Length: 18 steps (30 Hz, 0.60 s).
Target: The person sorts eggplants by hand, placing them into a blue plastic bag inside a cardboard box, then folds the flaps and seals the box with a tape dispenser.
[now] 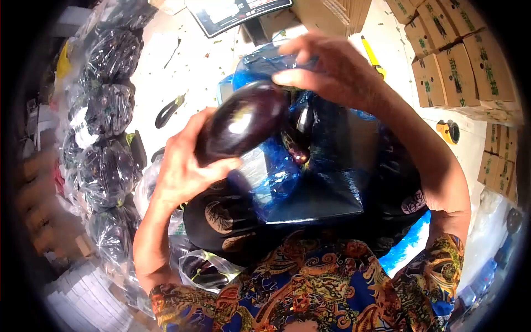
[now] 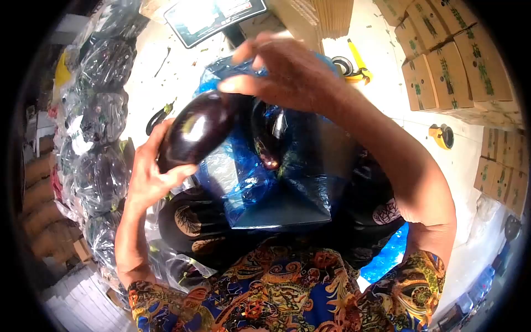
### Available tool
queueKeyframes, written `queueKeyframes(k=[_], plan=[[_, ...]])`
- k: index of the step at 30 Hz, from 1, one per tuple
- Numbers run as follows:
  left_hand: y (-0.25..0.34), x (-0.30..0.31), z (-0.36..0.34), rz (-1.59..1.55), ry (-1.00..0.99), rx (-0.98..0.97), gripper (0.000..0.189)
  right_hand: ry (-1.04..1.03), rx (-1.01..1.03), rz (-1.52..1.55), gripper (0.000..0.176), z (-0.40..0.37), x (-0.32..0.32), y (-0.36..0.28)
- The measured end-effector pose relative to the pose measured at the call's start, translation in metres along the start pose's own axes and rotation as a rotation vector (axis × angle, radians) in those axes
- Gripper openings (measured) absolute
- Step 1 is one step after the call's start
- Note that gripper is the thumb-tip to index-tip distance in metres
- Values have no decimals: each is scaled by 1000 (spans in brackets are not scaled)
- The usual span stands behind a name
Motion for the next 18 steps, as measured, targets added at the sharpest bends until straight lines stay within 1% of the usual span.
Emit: queueKeyframes(k=[1, 2, 3, 6, 7, 9, 10, 12, 13, 14, 15, 16, 17, 18], plan=[[-10, 2, -6, -184, -56, 168, 72, 340, 363, -251, 49, -3, 15, -5], [-17, -3, -13, -350, -112, 280, 70, 396, 368, -329, 50, -5, 19, -1], [-17, -12, -17, -494, -109, 340, 69, 451, 376, -404, 53, -9, 21, 4], [-13, -27, -19, -421, -253, 441, 67, 206, 61, -473, 54, -15, 1, 25], [-11, -34, -16, -378, -311, 489, 66, 184, 25, -511, 52, -14, 1, 27], [1, -49, -10, -363, -281, 541, 65, 137, -46, -584, 48, -8, 4, 22], [-6, -58, -5, -398, -275, 497, 64, 98, -51, -590, 42, -10, 5, 20], [-17, -76, -2, -573, -235, 646, 63, 22, -70, -603, 29, -17, 5, 19], [-23, -88, -1, -663, -214, 721, 62, -95, -86, -669, 25, -19, -2, 25], [-30, -99, 1, -756, -154, 754, 59, -214, -101, -732, 21, -20, -11, 34], [-35, -108, 4, -811, -190, 781, 57, -334, -117, -796, 18, -22, -20, 45], [-35, -118, 8, -830, -136, 740, 59, -318, -81, -762, 15, -22, -25, 60], [-34, -127, 12, -847, -82, 698, 61, -199, -111, -630, 16, -19, -21, 67], [-32, -137, 16, -913, -126, 695, 66, -81, -137, -497, 17, -17, -16, 72]])
Point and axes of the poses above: each hand's wrist, its own z-axis towards the middle knuckle, its own x-axis out of the back of the hand, y = z × x, the point moved 6 cm from there along z, towards the middle knuckle, and after that the axes turned 6 degrees about -z, right-handed, at the moved point
